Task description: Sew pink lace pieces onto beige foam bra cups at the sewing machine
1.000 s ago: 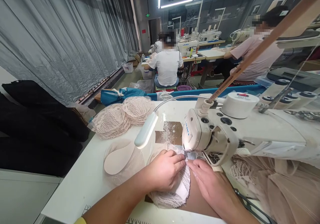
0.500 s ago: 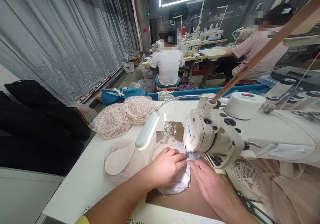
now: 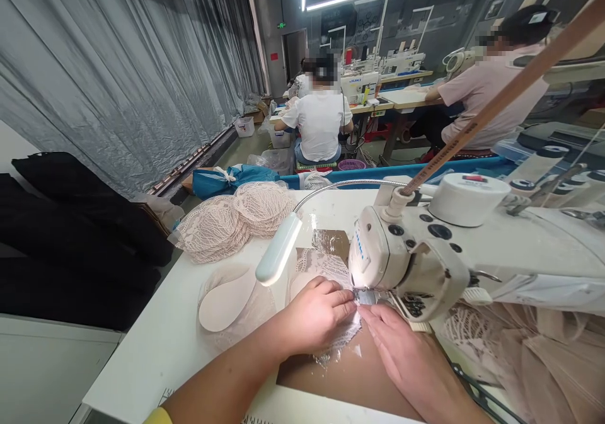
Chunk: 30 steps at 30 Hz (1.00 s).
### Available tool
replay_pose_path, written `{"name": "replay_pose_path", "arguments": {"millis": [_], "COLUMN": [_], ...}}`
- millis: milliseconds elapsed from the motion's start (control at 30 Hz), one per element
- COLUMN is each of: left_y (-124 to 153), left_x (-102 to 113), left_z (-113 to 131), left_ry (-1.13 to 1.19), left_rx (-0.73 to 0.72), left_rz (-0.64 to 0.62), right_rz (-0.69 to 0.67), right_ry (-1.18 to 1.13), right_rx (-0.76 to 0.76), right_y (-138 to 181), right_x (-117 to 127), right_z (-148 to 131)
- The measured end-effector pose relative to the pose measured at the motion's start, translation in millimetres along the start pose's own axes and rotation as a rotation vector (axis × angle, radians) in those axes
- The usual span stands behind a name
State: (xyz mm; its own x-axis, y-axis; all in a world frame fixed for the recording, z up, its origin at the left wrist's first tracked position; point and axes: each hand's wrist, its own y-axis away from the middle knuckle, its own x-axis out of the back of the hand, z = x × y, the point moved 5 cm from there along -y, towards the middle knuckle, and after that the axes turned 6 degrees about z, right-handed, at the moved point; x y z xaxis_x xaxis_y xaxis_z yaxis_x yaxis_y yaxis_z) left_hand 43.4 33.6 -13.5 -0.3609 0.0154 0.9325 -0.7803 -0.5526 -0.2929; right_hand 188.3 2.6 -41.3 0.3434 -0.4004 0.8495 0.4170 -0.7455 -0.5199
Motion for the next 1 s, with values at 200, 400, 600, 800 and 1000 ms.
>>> {"name": "replay_pose_path", "arguments": {"millis": [200,400,600,800,1000], "left_y": [-2.6,-2.0,1.9,5.4,7.3], "left_x": [7.0,12.2,14.3,14.3,7.7], "left_z": [-3.3,-6.5,0.5,3.2,1.0], "left_ry": [0.034,0.005,-0.008,0.001,-0.020], "left_rx": [0.042,0.064,0.015,-0.072,-0.070], "left_rz": [0.043,0.052,0.022,-0.019,-0.049], "right_rz": [0.004,0.031,0.032,-0.001,0.009], "right_ry": [-0.011,0.000,-0.013,-0.001,0.060], "right_rx": [0.003,-0.009,-0.073,0.025,0.054], "right_y": [-0.2,-1.0,-1.8,-3.3,-8.1], "right_x": [-3.5,-2.3,4.3,4.5,8.5], "right_z": [3.0,4.4,8.7,-2.4,-8.7]}}
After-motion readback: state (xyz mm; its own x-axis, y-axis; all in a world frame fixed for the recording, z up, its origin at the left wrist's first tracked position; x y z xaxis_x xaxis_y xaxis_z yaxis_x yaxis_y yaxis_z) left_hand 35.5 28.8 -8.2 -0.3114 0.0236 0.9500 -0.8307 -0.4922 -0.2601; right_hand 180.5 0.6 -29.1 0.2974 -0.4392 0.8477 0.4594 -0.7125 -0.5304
